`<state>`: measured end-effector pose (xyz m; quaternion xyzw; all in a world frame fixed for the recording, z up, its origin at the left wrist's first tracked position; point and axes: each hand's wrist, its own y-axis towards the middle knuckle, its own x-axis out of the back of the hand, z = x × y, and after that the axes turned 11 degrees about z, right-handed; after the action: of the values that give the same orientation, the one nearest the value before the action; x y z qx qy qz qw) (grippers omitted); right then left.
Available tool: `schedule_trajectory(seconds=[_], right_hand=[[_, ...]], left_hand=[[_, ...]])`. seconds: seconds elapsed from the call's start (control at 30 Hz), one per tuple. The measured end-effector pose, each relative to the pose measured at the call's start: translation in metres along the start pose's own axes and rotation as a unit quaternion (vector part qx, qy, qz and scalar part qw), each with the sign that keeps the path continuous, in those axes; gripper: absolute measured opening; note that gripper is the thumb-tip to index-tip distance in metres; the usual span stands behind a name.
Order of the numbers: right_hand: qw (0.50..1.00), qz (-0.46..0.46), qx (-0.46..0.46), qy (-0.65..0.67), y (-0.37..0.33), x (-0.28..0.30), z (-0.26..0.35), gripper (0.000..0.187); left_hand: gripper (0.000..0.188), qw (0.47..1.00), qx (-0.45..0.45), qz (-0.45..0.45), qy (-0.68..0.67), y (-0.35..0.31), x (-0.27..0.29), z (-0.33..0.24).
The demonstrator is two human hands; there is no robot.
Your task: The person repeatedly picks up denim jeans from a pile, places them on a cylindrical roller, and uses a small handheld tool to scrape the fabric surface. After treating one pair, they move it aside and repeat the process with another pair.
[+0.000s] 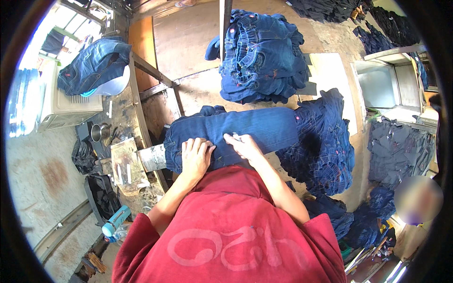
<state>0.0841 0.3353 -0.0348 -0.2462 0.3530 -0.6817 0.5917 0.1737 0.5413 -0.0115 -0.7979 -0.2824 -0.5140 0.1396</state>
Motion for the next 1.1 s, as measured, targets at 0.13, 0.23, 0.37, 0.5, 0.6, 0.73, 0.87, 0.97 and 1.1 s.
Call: schedule_trajectory(seconds=[0.13,0.23,0.37,0.5,0.6,0.73,0.87,0.97,1.1], right_hand=[[0.951,0.058,0.041,0.301,0.004,0.001,-0.015,0.022],[0.960,0.016,0.030,0.278,-0.001,0.011,-0.029,0.018],[0.976,-0.055,0.211,0.002,-0.008,0.008,-0.029,0.023],[0.959,-0.078,0.222,-0.159,-0.029,0.004,-0.010,0.026],[0.940,-0.168,0.230,-0.188,-0.046,0.005,0.004,0.037],[0.940,-0.170,0.088,-0.282,-0.052,0.019,0.003,0.055],[0.945,-0.144,0.138,-0.258,-0.039,0.015,-0.015,0.044],[0.944,-0.179,0.148,-0.235,-0.038,0.016,-0.026,0.037],[0.948,-0.168,0.187,-0.195,-0.045,0.014,-0.032,0.034]], left_hand=[[0.018,1.000,-0.007,-0.006,0.011,0.001,-0.001,0.002],[0.018,0.997,0.073,0.036,-0.008,0.002,0.000,-0.003],[0.028,0.976,0.094,0.040,-0.194,0.012,-0.001,-0.029],[0.034,0.948,0.134,0.204,-0.202,0.035,-0.002,-0.046],[0.028,0.740,0.228,0.291,-0.562,0.039,-0.001,-0.044],[0.013,0.622,0.352,0.232,-0.660,0.020,-0.008,-0.042],[0.014,0.601,0.375,0.218,-0.671,0.005,-0.016,-0.047],[0.015,0.587,0.384,0.173,-0.692,0.002,-0.011,-0.050],[0.015,0.552,0.424,0.174,-0.696,0.003,0.000,-0.052]])
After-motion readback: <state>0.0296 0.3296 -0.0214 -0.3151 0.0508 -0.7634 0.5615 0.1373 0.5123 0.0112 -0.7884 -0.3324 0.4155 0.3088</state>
